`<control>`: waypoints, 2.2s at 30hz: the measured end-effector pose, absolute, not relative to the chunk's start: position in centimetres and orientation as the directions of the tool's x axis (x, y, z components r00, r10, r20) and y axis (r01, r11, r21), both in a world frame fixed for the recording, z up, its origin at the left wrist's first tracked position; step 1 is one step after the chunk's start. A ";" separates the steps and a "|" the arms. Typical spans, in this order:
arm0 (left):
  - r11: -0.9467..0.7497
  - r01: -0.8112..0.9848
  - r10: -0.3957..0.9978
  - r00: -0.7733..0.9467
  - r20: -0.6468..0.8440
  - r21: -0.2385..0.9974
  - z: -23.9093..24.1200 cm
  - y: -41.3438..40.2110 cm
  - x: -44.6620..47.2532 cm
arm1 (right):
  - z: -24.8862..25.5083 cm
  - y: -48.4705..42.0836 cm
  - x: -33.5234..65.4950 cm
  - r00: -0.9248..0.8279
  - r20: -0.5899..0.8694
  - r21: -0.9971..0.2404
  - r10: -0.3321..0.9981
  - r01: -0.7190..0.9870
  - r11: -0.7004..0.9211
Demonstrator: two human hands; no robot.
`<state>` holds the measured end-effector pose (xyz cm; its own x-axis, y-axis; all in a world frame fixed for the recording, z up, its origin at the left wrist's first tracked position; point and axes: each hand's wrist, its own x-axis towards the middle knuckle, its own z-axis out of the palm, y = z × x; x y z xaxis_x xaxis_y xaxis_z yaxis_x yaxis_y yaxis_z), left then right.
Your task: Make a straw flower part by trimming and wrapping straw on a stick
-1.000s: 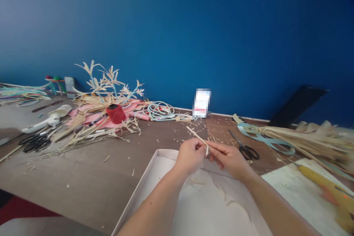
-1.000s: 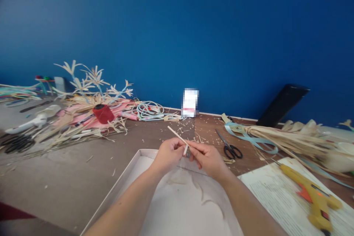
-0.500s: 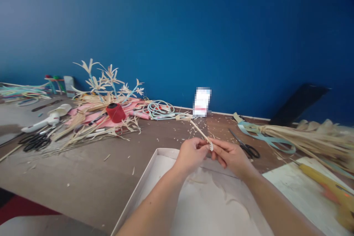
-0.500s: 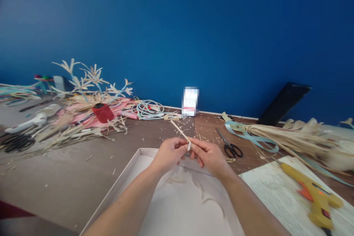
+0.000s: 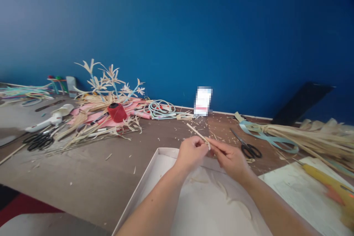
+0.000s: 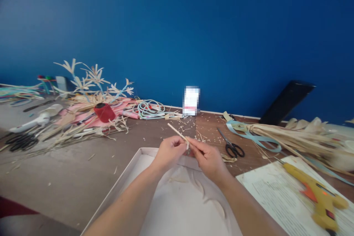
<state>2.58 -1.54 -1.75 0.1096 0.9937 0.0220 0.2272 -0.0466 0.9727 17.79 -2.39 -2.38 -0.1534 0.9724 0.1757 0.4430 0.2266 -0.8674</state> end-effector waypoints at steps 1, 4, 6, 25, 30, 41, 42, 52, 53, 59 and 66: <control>-0.042 0.232 0.994 0.109 0.017 0.972 -1.6 -1.6 2.6 | -2.3 -2.3 17.9 -0.107 0.197 -0.867 0.975 0.444 0.224; -0.038 0.276 0.991 0.133 0.001 0.960 -1.3 -1.8 2.5 | -1.9 -1.9 18.7 0.114 0.236 -0.893 0.965 0.416 0.169; -0.042 0.325 0.986 0.167 -0.013 0.945 -1.1 -1.9 2.2 | -1.6 -1.4 19.5 0.270 0.249 -0.911 0.930 0.390 0.130; -0.334 0.835 0.815 0.489 -0.310 0.437 1.4 -3.1 -1.2 | -3.1 -1.0 19.8 0.131 0.289 -0.879 0.948 0.429 0.209; -0.442 0.845 0.770 0.530 -0.355 0.302 1.0 -3.3 -0.6 | -3.0 -1.1 19.7 0.118 0.275 -0.878 0.954 0.436 0.199; -0.400 0.746 0.757 0.596 -0.268 0.532 0.4 -2.7 -1.6 | -3.2 -1.1 19.6 0.093 0.292 -0.878 0.952 0.420 0.228; -0.388 0.739 0.751 0.600 -0.276 0.552 0.5 -2.7 -1.7 | -3.2 -1.1 19.6 0.083 0.294 -0.877 0.952 0.420 0.234; -0.221 0.620 0.837 0.517 -0.181 0.753 -0.8 -1.1 -1.8 | -3.1 -1.3 19.5 0.026 0.252 -0.904 0.967 0.364 0.226; -0.198 0.585 0.867 0.479 -0.138 0.786 -1.0 -1.0 -1.6 | -3.0 -1.4 19.3 0.025 0.240 -0.917 0.970 0.333 0.219; 0.026 0.294 0.933 0.336 -0.129 0.955 -1.6 -0.3 -0.3 | -1.9 -1.9 18.6 -0.091 0.062 -0.998 0.994 0.023 0.064; 0.057 0.157 0.945 0.311 -0.104 0.986 -1.6 -0.3 0.3 | -1.4 -2.1 18.6 -0.212 -0.087 -0.988 0.973 -0.110 -0.113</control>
<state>0.32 -0.34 -1.57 0.3109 0.9447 -0.1044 0.1572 0.0572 0.9859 18.58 -2.06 -1.39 -0.2117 0.9734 -0.0875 -0.1096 -0.1126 -0.9876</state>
